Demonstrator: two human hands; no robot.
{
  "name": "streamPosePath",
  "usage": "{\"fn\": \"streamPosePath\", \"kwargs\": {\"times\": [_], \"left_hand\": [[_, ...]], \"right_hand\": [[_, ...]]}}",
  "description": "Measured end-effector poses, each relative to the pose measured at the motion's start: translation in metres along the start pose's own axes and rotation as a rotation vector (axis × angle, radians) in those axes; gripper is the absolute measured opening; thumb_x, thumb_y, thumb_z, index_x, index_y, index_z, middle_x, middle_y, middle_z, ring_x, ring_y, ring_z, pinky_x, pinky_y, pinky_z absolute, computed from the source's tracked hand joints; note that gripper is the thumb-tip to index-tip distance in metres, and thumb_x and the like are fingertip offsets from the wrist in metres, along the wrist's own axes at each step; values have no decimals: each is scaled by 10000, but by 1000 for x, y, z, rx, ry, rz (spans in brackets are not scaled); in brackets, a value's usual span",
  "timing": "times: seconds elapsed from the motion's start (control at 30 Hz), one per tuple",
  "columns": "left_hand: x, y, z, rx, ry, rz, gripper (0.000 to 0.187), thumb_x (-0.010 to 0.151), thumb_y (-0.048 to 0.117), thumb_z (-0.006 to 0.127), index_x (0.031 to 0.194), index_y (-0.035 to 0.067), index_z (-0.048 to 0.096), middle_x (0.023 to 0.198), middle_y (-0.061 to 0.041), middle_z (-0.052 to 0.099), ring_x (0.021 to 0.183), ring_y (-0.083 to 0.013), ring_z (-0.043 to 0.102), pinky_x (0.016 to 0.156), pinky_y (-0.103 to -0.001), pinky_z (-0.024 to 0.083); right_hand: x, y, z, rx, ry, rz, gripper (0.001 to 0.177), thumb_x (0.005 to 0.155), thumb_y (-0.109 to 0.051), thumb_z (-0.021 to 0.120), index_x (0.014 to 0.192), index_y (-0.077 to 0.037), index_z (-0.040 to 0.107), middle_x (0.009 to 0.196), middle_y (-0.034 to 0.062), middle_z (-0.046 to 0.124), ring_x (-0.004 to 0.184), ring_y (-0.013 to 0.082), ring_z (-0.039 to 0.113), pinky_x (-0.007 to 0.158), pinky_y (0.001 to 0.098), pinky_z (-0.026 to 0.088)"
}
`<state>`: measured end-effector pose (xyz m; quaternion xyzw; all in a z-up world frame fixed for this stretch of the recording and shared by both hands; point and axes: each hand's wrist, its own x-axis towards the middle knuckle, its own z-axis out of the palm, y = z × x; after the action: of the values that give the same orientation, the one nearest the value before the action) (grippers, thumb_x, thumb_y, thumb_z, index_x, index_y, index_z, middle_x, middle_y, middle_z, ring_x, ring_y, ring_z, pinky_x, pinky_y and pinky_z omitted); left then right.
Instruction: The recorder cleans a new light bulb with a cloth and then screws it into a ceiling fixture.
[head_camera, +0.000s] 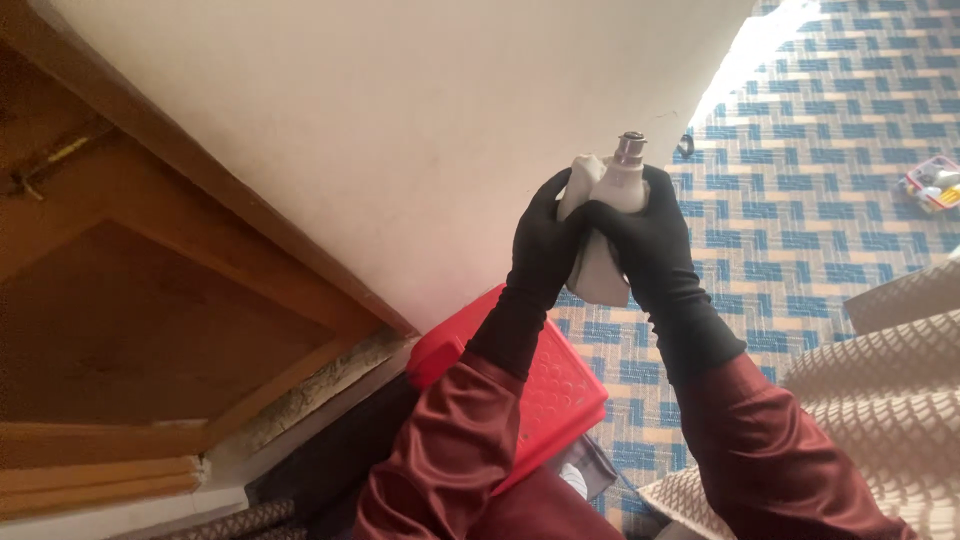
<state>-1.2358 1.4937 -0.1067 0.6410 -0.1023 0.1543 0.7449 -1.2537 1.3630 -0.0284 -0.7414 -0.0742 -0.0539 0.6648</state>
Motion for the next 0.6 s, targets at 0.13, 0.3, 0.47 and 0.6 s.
{"fn": "streamPosePath", "kwargs": {"times": [0.13,0.3,0.47,0.6], "left_hand": [[-5,29,-7,87,-27,-13,619,937,283,723,1473,53,517,1197,-141,730,1060,-206,722,886,-318,592],[-16,38,-39,132,-66,69,602,912,211,745,1451,38,541,1307,-160,689,1156,-216,686,960,-325,561],[-27,28,-97,-119,-203,-28,590,928,164,704,1467,3,526,1285,-170,695,1149,-233,684,967,-340,569],[-47,42,-130,-325,-394,-80,580,943,132,711,1460,-21,497,1317,-146,653,1187,-229,647,997,-344,549]], "right_hand": [[-14,-8,5,-207,60,6,651,795,-225,815,1335,-24,511,1135,114,662,993,209,712,843,339,619],[-35,-10,35,-172,87,-102,658,808,-202,789,1380,-48,502,1212,104,650,1075,215,690,909,365,592],[-61,3,93,-216,195,-138,601,843,-184,799,1348,-30,511,1197,106,672,1087,216,695,926,366,585],[-101,3,131,-153,333,-229,558,879,-153,791,1346,-16,520,1225,107,668,1116,213,679,957,362,567]]}}
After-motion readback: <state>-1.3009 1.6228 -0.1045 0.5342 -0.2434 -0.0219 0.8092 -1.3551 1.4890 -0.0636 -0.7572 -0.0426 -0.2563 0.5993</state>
